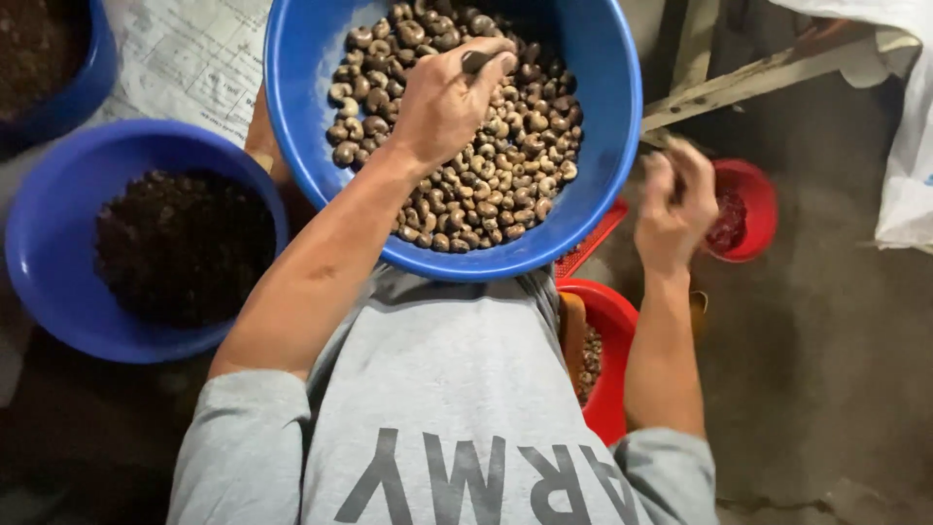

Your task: A person is manually peeling nuts using a small hand tool and sorting them into different bowls.

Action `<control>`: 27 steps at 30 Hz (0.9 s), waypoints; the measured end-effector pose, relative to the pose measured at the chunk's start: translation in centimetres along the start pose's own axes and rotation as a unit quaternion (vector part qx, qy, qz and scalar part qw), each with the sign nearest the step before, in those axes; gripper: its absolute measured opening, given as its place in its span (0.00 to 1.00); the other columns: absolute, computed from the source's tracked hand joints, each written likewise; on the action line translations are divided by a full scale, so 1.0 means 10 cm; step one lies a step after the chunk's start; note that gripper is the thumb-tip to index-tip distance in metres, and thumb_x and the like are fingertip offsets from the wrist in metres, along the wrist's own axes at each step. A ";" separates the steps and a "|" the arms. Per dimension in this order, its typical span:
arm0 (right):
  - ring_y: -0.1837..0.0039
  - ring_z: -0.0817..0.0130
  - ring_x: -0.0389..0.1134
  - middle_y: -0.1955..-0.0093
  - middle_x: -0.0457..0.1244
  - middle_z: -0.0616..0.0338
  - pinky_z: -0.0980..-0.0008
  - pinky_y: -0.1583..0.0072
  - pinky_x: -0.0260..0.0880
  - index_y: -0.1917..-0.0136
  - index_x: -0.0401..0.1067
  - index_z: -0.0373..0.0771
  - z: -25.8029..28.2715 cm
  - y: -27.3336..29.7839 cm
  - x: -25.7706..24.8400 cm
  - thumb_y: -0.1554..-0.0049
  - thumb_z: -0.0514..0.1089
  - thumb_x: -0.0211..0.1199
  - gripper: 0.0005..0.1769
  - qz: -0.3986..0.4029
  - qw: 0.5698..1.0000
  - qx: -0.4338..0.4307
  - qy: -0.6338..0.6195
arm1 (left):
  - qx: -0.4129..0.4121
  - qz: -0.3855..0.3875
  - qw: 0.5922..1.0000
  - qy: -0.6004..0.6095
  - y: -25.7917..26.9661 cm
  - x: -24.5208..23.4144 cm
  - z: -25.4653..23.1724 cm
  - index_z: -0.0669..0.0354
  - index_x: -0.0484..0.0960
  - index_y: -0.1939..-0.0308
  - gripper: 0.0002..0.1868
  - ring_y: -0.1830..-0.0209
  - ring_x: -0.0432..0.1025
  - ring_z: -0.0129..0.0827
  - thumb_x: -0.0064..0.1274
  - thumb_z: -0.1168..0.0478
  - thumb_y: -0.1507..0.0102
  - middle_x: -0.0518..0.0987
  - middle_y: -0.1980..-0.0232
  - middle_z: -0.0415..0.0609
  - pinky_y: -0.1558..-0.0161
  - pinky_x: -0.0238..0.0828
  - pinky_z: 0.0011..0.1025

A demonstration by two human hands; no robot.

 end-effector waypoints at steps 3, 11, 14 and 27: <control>0.61 0.71 0.65 0.53 0.71 0.53 0.73 0.58 0.65 0.37 0.74 0.30 0.47 -0.41 0.41 0.37 0.27 0.66 0.15 0.119 0.990 -0.059 0.053 | -0.036 0.014 0.999 0.022 0.02 0.01 0.08 0.67 0.81 0.43 0.13 0.84 0.71 0.25 0.51 0.64 0.28 0.86 0.67 0.51 0.89 0.59 0.17; 0.63 0.64 0.68 0.60 0.70 0.60 0.64 0.64 0.67 0.45 0.79 0.49 -0.46 -0.65 1.99 0.42 0.47 0.62 0.12 0.375 0.895 0.214 0.116 | -0.056 0.003 0.997 -0.054 0.01 -0.17 -0.24 0.66 0.84 0.46 0.12 0.76 0.71 0.24 0.53 0.64 0.30 0.86 0.64 0.46 0.78 0.63 0.20; 0.56 0.50 0.74 0.54 0.70 0.52 0.50 0.59 0.76 0.47 0.74 0.48 -0.69 -0.47 2.25 0.43 0.41 0.59 0.10 0.426 0.827 -0.119 0.347 | -0.069 -0.005 0.996 -0.050 0.02 -0.13 -0.24 0.68 0.84 0.46 0.12 0.69 0.77 0.27 0.53 0.65 0.31 0.86 0.60 0.49 0.70 0.74 0.21; 0.52 0.48 0.75 0.58 0.73 0.59 0.47 0.49 0.73 0.45 0.69 0.50 -0.23 -0.67 1.69 0.40 0.50 0.67 0.13 0.285 0.952 0.101 -0.043 | -0.110 0.039 0.988 -0.099 0.02 -0.14 -0.30 0.65 0.79 0.41 0.19 0.47 0.79 0.51 0.42 0.53 0.23 0.82 0.50 0.64 0.50 0.80 0.52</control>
Point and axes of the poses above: each hand's wrist, its own y-axis away from the middle knuckle, its own x-axis out of the palm, z = x × y, the point moved 3 cm from there along -y, towards the middle knuckle
